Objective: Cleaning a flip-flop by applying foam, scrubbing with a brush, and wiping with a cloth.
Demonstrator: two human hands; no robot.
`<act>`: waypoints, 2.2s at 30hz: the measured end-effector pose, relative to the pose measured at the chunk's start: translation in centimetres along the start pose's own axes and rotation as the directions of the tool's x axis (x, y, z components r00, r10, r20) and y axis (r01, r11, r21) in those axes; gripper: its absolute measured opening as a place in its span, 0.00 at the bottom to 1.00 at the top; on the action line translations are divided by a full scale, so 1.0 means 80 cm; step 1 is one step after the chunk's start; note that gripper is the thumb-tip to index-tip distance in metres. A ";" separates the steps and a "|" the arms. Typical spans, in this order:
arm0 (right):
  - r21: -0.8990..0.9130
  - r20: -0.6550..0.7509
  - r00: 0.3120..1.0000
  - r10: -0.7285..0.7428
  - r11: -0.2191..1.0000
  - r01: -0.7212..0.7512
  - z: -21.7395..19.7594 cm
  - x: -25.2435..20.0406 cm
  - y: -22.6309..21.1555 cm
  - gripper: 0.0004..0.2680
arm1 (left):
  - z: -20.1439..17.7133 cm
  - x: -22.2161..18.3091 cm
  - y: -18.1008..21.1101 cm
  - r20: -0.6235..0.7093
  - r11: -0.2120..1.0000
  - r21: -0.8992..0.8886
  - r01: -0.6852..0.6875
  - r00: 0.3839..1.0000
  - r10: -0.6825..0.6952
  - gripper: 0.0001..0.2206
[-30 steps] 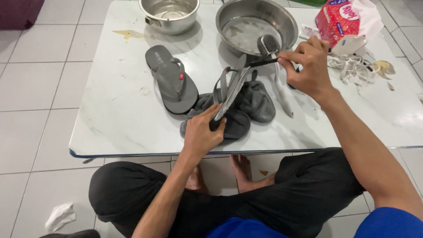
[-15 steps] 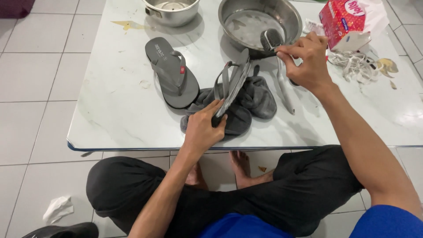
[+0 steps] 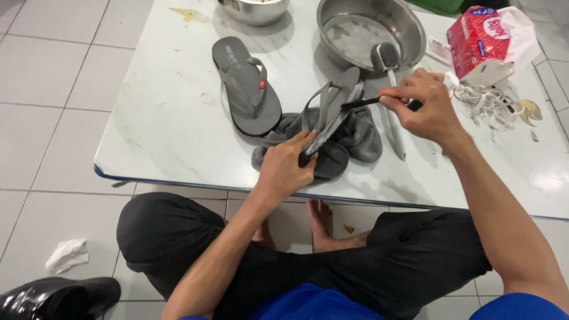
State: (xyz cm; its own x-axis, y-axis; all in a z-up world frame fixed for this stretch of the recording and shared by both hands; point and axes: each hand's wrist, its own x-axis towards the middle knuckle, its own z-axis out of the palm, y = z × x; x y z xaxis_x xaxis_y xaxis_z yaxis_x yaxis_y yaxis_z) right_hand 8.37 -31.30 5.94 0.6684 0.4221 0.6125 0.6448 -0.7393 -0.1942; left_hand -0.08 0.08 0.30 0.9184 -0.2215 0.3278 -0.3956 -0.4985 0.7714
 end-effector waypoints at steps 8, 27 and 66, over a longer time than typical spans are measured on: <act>-0.044 0.020 0.998 -0.064 0.997 0.065 0.003 -0.003 -0.053 0.05 | -0.001 0.003 0.000 0.007 1.000 -0.017 -0.003 1.000 0.003 0.22; -0.028 0.167 0.978 -0.123 0.991 0.130 -0.018 0.002 -0.119 0.05 | 0.033 0.001 -0.025 -0.176 0.983 0.027 -0.180 0.967 0.182 0.22; -0.459 -0.225 0.974 -0.039 0.886 -0.071 -0.007 -0.006 0.010 0.03 | -0.022 0.016 0.021 -0.042 0.981 0.190 0.026 0.999 -0.018 0.18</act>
State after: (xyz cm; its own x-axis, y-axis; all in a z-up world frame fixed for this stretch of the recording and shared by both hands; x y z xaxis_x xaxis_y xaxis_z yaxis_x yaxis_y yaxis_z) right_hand 8.36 -32.35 5.93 0.5423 0.3212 0.7763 0.3535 -0.9255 0.1360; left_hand 0.47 0.38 2.99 0.9250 -0.1772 0.3361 -0.3658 -0.6544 0.6617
